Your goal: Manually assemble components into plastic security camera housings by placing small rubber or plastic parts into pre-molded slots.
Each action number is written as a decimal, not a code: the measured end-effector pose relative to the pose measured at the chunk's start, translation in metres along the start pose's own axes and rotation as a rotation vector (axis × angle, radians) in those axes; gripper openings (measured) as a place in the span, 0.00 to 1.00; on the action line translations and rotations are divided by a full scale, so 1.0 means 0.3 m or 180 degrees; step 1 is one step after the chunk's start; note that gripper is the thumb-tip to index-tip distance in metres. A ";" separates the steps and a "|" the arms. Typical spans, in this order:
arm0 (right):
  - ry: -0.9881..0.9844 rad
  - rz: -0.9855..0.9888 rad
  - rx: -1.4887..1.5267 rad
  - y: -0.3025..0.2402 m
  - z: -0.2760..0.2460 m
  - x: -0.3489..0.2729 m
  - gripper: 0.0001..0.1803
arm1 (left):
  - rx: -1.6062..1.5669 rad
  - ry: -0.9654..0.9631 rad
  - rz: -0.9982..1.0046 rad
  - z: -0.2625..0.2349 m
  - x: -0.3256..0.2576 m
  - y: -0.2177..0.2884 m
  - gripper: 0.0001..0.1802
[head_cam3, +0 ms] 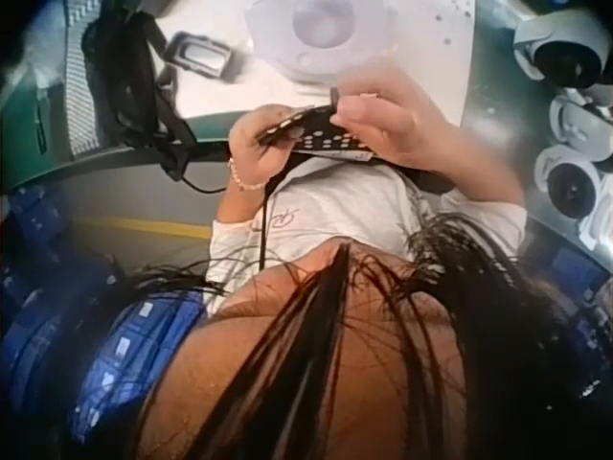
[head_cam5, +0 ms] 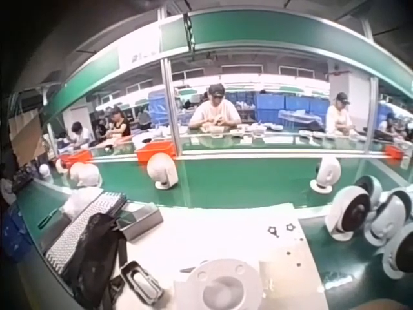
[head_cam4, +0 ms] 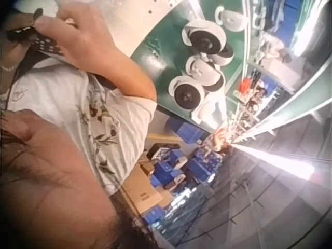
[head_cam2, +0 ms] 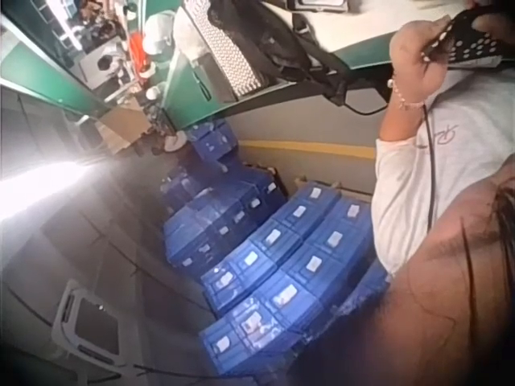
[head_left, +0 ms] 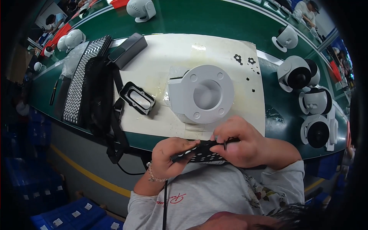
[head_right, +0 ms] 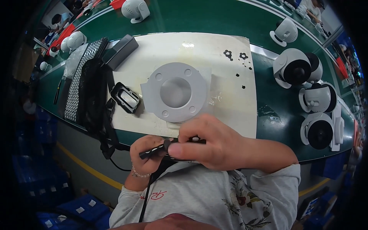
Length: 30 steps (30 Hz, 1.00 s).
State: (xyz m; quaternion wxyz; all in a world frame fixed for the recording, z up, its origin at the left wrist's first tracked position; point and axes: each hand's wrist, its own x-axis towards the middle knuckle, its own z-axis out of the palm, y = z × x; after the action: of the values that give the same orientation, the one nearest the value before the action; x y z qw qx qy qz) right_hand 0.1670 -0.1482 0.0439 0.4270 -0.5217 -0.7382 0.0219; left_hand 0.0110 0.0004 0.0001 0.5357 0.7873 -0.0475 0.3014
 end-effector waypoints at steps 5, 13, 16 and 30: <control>-0.0309 0.0222 0.0593 0.036 0.003 -0.005 0.34 | -0.0361 -0.0137 -0.0261 -0.010 0.002 -0.009 0.16; 0.0369 -0.0419 -0.0143 0.024 -0.007 -0.005 0.25 | 0.0042 0.0131 -0.0409 0.007 -0.008 0.005 0.12; -0.0649 0.0843 0.1797 0.003 -0.039 -0.004 0.24 | 0.0181 0.0251 -0.0436 0.013 -0.009 0.007 0.12; 0.1239 0.0982 0.0749 0.175 -0.094 0.119 0.39 | 0.0563 0.0293 0.0400 0.028 0.061 -0.066 0.16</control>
State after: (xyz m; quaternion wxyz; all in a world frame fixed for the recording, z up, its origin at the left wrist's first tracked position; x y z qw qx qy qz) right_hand 0.2218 -0.1079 0.0583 0.6102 -0.5692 -0.5465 0.0717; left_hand 0.0373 0.0061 -0.0083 0.4458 0.8123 -0.0454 0.3734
